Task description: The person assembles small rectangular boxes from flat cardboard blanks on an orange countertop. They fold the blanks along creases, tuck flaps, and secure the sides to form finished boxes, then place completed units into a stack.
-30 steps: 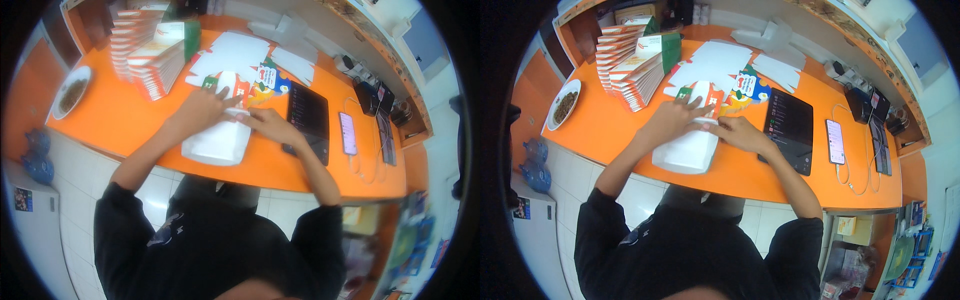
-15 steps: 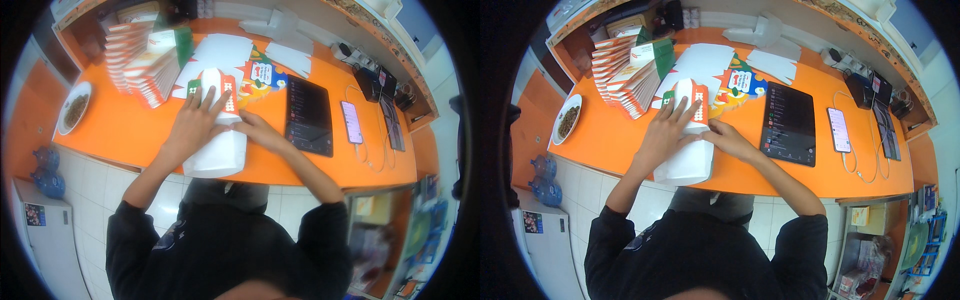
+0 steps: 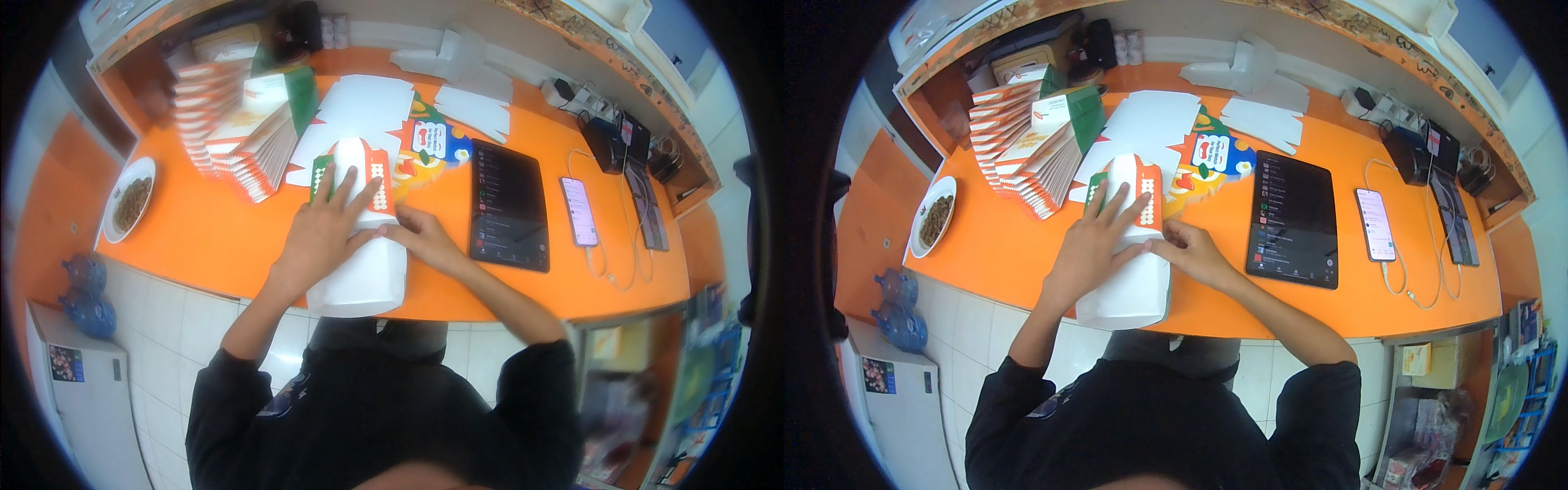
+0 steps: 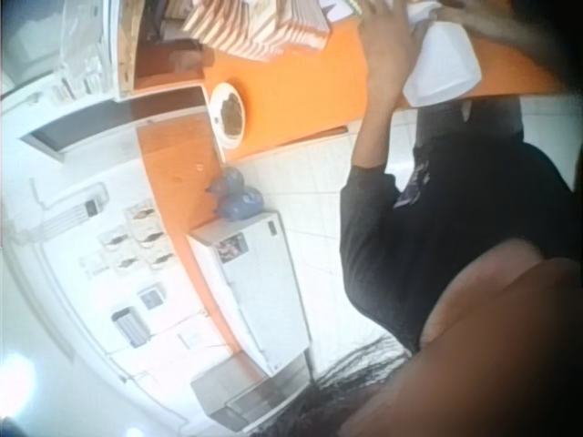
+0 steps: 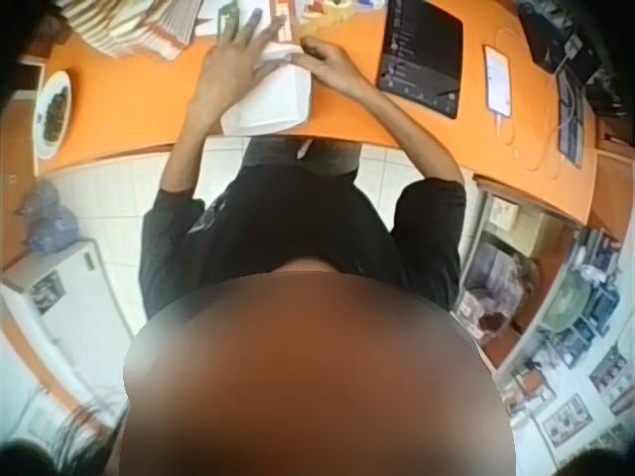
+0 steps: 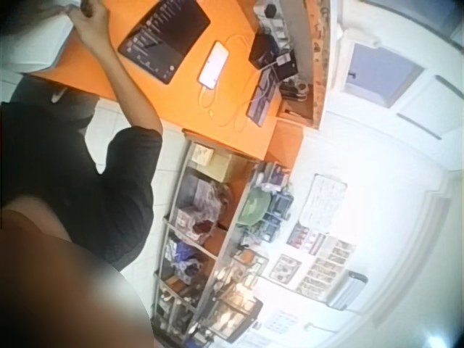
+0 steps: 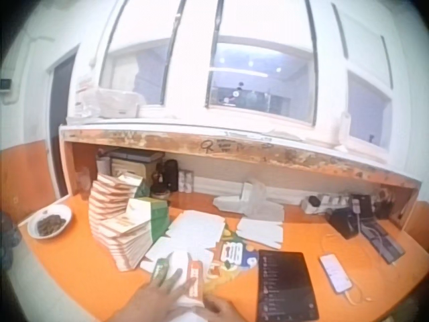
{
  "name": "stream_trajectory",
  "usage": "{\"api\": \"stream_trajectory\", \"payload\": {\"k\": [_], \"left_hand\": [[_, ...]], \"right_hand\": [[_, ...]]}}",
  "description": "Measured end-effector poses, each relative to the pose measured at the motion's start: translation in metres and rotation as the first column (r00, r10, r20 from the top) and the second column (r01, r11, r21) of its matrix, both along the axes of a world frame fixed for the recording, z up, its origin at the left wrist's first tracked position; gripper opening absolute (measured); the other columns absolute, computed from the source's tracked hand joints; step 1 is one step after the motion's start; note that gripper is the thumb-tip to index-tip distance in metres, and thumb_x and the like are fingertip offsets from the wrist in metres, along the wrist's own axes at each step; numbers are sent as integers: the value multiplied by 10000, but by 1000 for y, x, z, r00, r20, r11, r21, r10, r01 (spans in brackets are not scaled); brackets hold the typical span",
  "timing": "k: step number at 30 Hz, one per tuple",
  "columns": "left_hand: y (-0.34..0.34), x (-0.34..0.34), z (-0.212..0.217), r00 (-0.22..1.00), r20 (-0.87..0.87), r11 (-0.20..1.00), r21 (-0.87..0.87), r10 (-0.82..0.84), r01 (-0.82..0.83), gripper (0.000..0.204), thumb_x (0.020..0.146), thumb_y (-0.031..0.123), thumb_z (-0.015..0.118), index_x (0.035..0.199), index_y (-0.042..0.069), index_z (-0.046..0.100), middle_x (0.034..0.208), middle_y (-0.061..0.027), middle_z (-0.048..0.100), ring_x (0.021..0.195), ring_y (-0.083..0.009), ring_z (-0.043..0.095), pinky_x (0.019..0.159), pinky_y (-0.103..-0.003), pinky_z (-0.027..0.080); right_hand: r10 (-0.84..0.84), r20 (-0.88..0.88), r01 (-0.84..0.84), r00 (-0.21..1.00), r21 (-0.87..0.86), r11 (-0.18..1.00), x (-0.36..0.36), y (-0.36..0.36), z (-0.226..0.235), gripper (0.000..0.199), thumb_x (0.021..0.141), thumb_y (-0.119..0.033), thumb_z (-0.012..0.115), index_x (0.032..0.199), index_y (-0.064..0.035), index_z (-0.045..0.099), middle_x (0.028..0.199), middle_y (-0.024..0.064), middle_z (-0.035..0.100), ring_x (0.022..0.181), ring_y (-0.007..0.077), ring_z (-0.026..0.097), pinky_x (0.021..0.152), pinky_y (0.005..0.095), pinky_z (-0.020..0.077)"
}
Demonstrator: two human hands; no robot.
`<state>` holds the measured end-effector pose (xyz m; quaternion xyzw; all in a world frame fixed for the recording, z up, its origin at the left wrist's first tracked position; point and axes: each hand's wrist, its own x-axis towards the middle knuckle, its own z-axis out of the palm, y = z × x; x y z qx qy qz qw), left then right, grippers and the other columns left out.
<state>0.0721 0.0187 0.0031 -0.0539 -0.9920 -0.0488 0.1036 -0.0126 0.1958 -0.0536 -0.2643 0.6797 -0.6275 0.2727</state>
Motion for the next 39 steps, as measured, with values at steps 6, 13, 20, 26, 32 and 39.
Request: {"api": "stream_trajectory", "payload": {"k": [6,13,20,26,32,39], "left_hand": [[-3,-1,-2,1000,0,1000,5,-29,29,631,855,414,624,1411,210,405,1449,-164,377,1359,-409,300,947,-487,467],[2,2,2,1000,-22,1000,-18,1,-1,697,827,449,638,1436,254,361,1483,-129,331,1386,-403,240,897,-477,509],[7,16,15,970,-241,997,71,4,14,772,744,337,753,1421,289,384,1497,-116,294,1380,-410,216,926,-475,492],[1,26,16,802,-598,970,196,3,143,759,695,203,797,1368,263,451,1488,-121,293,1344,-440,234,1045,-544,326],[4,27,8,557,-830,903,262,30,341,911,669,283,812,1425,170,317,1464,-199,281,1332,-454,239,1040,-594,240],[5,28,-5,518,-856,853,272,3,445,994,667,375,808,1451,154,239,1454,-215,278,1345,-442,235,1054,-591,215]], "right_hand": [[9,-23,-8,1000,30,1000,0,-2,3,403,854,-315,660,1085,10,598,873,49,622,766,93,546,689,241,444],[22,41,-16,999,-142,990,7,1,4,359,865,-222,654,1126,13,581,979,53,628,803,83,547,727,243,447],[37,-155,-83,987,-303,949,17,4,11,439,840,-246,701,1180,-6,561,1044,53,615,863,88,507,744,233,407],[-18,-639,-119,769,-171,978,27,12,45,670,704,-403,781,1204,-21,552,1212,106,553,1051,205,437,874,332,358],[48,-746,-271,664,-181,945,39,10,78,833,625,-456,824,1256,-29,488,1375,150,415,1215,274,424,1007,394,325],[169,-548,-400,819,-335,853,49,10,82,857,673,-448,804,1304,-4,429,1229,139,550,1121,269,547,981,387,398]]}}
